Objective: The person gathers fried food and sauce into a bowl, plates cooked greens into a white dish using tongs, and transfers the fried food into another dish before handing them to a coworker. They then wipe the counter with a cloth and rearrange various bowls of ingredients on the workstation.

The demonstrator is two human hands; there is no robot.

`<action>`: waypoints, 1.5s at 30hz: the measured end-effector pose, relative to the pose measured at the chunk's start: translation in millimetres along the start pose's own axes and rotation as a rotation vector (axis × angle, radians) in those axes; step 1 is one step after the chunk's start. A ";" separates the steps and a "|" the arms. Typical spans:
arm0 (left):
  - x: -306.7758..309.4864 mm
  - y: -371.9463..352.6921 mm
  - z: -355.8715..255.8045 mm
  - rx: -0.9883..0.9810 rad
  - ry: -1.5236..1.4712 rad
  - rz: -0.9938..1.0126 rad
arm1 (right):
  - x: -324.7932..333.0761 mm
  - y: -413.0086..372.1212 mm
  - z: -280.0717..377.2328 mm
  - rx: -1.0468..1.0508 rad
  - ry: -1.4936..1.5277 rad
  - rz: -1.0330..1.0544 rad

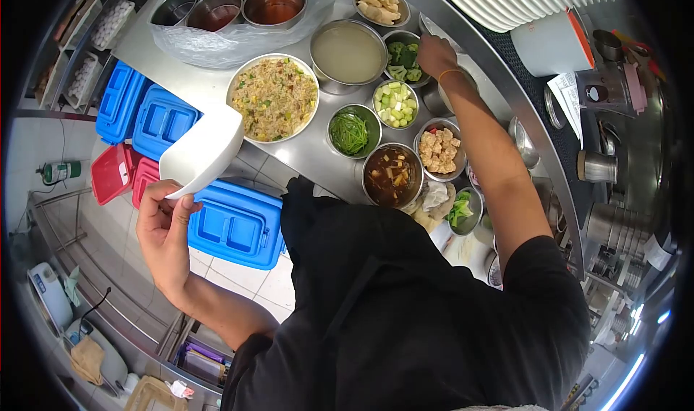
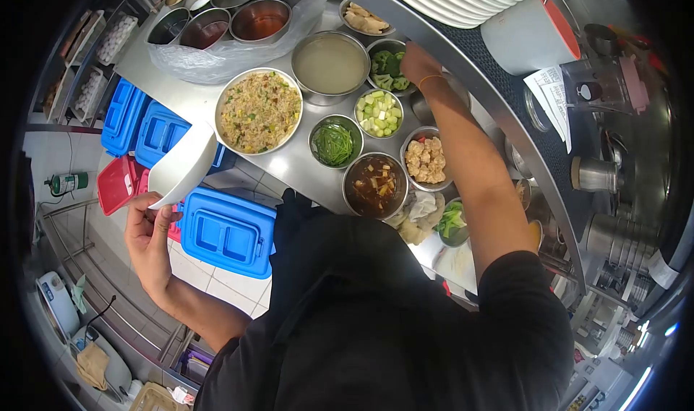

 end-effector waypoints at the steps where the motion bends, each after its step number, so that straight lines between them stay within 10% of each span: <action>1: -1.1 1.4 2.6 0.001 0.005 0.006 | -0.2 -3.3 -1.7 -0.031 0.089 0.031; 13: -49.3 53.5 -7.5 -0.062 -0.075 0.158 | -57.1 -154.1 -39.4 -0.270 0.547 0.532; 26: -63.8 49.0 -16.2 -0.120 -0.106 0.253 | -67.3 -156.1 -27.5 -0.447 0.869 0.586; 36: -69.8 46.9 -18.2 -0.216 0.061 0.190 | -17.2 -140.4 -27.5 -0.160 0.001 0.395; 45: -98.8 57.5 -16.2 -0.286 0.161 0.238 | 15.1 -75.8 -24.2 -0.173 0.134 0.305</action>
Point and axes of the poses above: each hand's wrist, its own y-axis towards the middle knuckle, its own x-axis out of the back of the hand, z = x × y, the point moved 7 cm from there along y, towards the middle knuckle, and after that the axes turned 10 degrees about -x, right-handed, at the moved point
